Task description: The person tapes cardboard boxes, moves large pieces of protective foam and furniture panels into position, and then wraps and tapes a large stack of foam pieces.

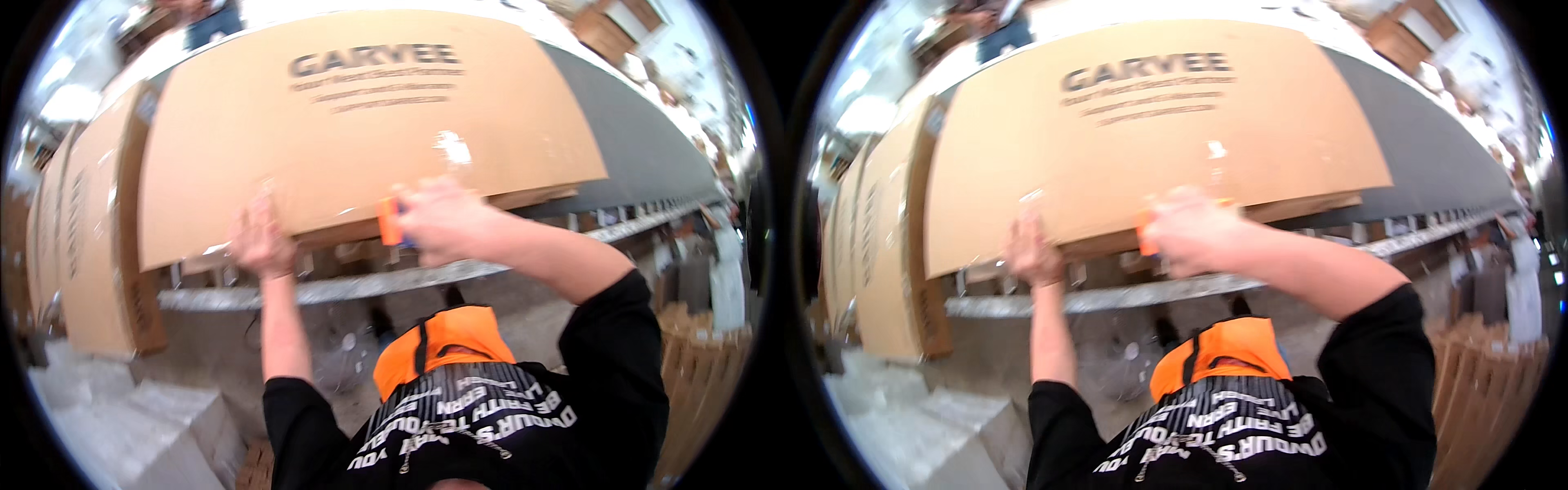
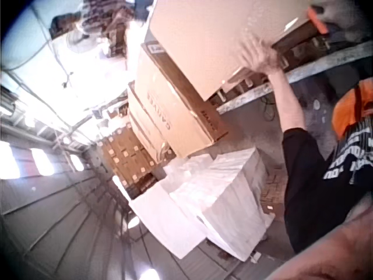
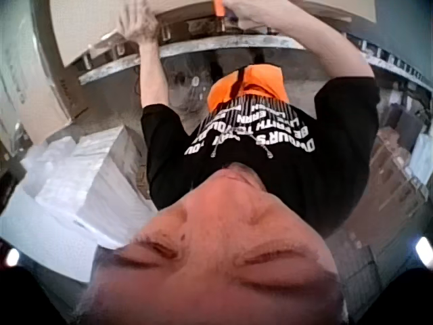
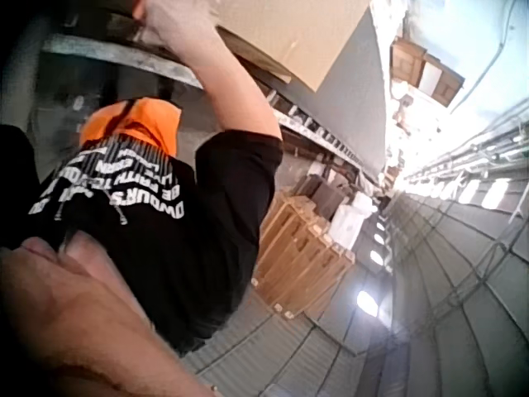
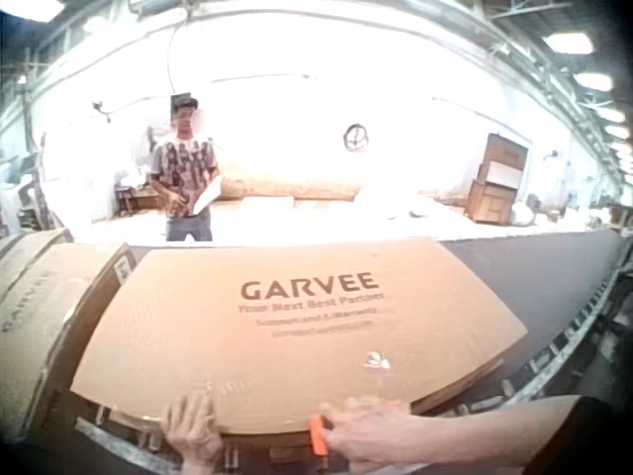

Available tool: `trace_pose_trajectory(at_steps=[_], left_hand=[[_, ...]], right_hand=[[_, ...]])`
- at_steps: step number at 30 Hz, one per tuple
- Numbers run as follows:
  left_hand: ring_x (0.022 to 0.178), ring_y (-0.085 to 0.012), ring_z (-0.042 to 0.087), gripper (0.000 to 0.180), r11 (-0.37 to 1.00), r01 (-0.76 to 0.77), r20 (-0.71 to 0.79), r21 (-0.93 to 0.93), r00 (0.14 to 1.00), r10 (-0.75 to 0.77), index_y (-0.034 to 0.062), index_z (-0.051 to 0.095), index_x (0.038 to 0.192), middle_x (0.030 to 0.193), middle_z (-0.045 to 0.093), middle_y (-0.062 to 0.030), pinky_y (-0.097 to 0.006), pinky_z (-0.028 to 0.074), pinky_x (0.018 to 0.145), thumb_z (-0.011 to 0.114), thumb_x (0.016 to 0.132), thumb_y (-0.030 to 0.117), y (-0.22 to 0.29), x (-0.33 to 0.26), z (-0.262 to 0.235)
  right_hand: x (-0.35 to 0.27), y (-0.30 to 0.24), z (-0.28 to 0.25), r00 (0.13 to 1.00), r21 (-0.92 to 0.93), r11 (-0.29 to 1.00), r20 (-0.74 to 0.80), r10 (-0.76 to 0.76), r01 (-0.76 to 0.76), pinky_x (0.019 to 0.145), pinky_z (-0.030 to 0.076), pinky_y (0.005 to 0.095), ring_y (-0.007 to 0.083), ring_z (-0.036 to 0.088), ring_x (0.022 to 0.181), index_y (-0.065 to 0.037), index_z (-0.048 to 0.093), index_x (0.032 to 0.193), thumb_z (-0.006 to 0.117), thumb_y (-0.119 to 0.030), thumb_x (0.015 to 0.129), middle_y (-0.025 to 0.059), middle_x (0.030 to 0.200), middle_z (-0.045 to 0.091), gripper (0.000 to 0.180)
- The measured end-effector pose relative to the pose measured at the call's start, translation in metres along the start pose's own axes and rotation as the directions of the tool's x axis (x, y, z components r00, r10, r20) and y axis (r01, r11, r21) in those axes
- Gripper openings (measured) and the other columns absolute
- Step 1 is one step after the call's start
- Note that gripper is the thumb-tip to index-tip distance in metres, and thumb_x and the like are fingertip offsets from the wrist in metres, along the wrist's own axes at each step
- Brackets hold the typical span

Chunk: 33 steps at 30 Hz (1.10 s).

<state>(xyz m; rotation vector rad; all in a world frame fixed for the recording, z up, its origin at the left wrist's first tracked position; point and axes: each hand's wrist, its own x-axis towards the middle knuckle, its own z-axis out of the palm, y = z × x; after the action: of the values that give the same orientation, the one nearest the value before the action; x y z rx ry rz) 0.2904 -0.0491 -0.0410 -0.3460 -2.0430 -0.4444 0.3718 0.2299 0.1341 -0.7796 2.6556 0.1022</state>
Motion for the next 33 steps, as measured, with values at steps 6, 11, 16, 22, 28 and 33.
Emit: trace_pose_trajectory(at_steps=[6,11,16,22,28,33], left_hand=[[0.113,-0.0311,0.061,0.042,0.995,-0.099,0.11,-0.034,0.989,0.102,0.003,0.069,0.111,0.115,0.068,-0.0104,-0.044,0.04,0.103,0.032,0.098,0.018,-0.005,-0.014,0.016],[0.124,-0.0323,0.052,0.042,0.962,-0.096,0.31,0.256,0.951,0.013,0.0001,0.056,0.128,0.13,0.058,-0.0156,-0.042,0.038,0.106,0.035,0.098,0.021,-0.012,-0.03,0.003],[0.135,-0.0405,0.032,0.078,0.95,-0.306,0.705,-0.069,0.659,0.263,-0.0042,0.044,0.136,0.144,0.039,-0.0237,-0.048,0.023,0.113,0.056,0.083,0.053,0.296,-0.001,0.06],[0.133,-0.0551,0.028,0.101,0.895,-0.362,0.748,-0.262,0.51,0.425,-0.0069,0.039,0.138,0.144,0.033,-0.0329,-0.056,0.02,0.113,0.053,0.077,0.073,0.504,0.007,0.097],[0.127,-0.0588,0.034,0.104,0.877,-0.35,0.643,-0.33,0.597,0.48,-0.0029,0.042,0.137,0.143,0.04,-0.0256,-0.058,0.028,0.109,0.06,0.07,0.074,0.492,0.006,0.094],[0.131,-0.0352,0.042,0.109,0.899,-0.323,0.604,-0.294,0.666,0.437,-0.0024,0.043,0.136,0.142,0.044,-0.0178,-0.044,0.033,0.111,0.068,0.061,0.073,0.354,-0.008,0.048]], right_hand=[[0.0,-0.005,0.008,0.998,-0.016,0.998,-0.017,-0.061,0.061,0.07,0.051,0.0364,0.0233,0.062,0.086,-0.005,0.07,0.078,0.071,-0.019,0.068,0.011,0.086,0.066,0.017],[-0.148,0.132,0.042,0.983,0.112,0.987,0.155,0.097,-0.115,0.083,0.045,0.0427,0.0282,0.057,0.1,-0.009,0.07,0.085,0.07,-0.01,0.068,0.0143,0.102,0.061,0.017],[-0.323,0.26,0.128,0.907,-0.211,0.89,0.032,0.42,-0.405,0.073,0.049,0.0385,0.0264,0.062,0.091,-0.01,0.073,0.083,0.078,-0.016,0.054,0.0125,0.101,0.059,0.03],[-0.289,0.252,0.171,0.96,-0.186,0.944,0.013,0.28,-0.273,0.063,0.047,0.0377,0.0297,0.061,0.088,-0.006,0.073,0.084,0.07,-0.016,0.064,0.0162,0.098,0.061,0.022],[-0.264,0.197,0.184,0.927,-0.818,0.562,0.109,0.359,-0.121,0.047,0.039,0.037,0.0292,0.062,0.087,-0.007,0.072,0.096,0.058,-0.015,0.077,0.0154,0.103,0.067,0.025],[-0.246,0.192,0.099,0.547,-0.327,0.938,0.767,0.335,-0.117,0.074,0.05,0.0319,0.015,0.065,0.094,-0.015,0.075,0.088,0.081,-0.029,0.062,0.0058,0.097,0.07,0.029]])
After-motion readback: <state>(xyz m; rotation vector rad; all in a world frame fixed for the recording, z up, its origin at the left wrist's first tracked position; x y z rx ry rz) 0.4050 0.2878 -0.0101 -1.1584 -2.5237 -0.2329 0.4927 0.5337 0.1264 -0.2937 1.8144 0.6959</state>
